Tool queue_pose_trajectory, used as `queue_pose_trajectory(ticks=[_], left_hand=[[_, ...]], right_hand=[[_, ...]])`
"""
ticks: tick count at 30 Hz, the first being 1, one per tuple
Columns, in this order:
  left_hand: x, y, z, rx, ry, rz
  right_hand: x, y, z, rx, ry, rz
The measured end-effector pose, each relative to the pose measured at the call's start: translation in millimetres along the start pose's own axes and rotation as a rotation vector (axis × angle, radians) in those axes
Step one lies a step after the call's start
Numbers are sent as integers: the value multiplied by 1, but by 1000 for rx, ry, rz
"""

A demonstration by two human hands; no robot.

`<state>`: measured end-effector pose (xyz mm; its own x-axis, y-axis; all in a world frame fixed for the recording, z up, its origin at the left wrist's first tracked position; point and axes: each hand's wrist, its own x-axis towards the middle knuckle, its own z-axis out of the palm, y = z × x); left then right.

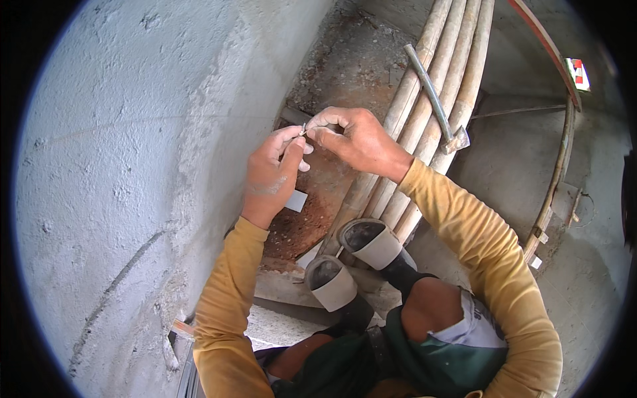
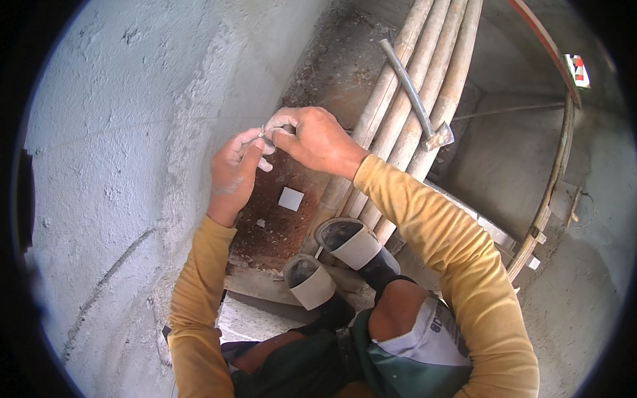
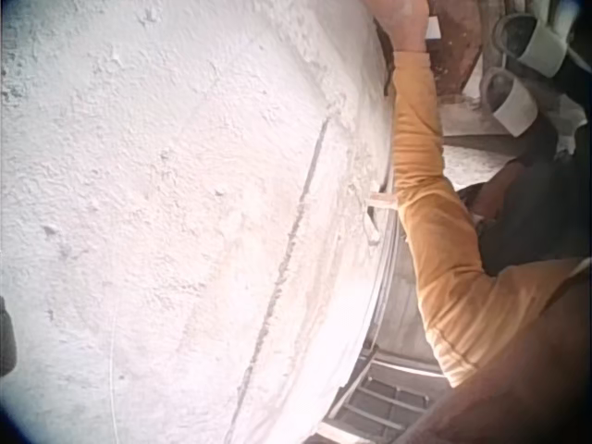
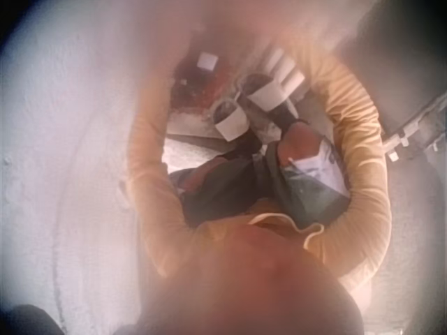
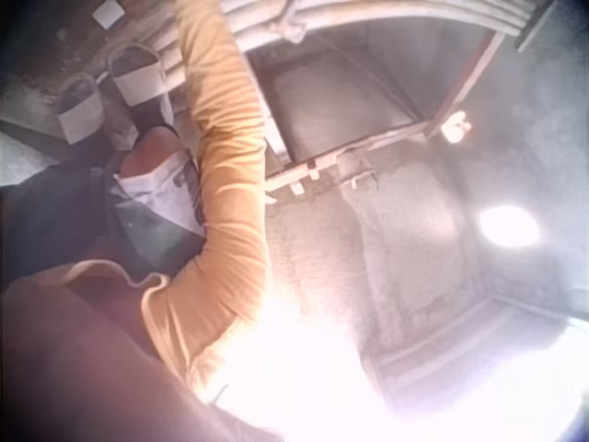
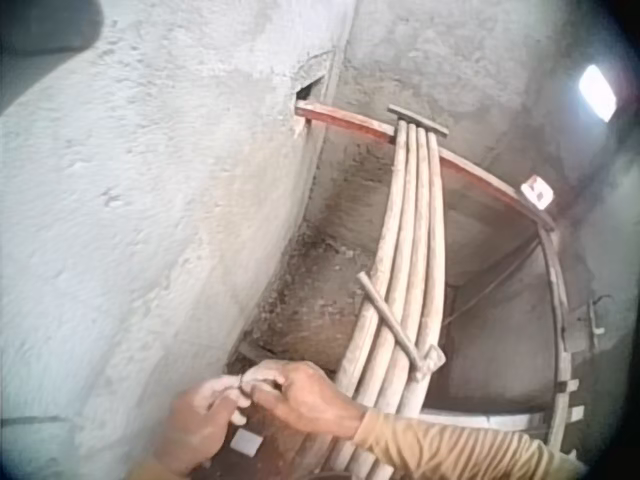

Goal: The person uses a string line to mark a wall, then applies cement mortar to a bamboo scaffold and places a rectangular tile onto the mortar. The person adjusts the tile position to align with the string line.

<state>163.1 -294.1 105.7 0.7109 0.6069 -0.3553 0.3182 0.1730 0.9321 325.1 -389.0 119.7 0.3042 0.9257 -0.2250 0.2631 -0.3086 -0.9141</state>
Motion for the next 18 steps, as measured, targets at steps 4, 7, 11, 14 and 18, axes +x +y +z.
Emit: queue_pose_trajectory(ticks=[4,7,11,14,18], left_hand=[[-1,-3,3,118,25,87],[-3,-5,6,166,26,111],[-3,-9,10,177,76,143],[0,-12,12,296,107,260],[2,-16,12,427,132,358]], right_hand=[[-6,6,4,-1,50,-92],[-10,8,7,4,79,-111],[-12,9,7,4,86,-121],[-13,8,8,20,106,-116],[-15,7,8,14,137,-100]])
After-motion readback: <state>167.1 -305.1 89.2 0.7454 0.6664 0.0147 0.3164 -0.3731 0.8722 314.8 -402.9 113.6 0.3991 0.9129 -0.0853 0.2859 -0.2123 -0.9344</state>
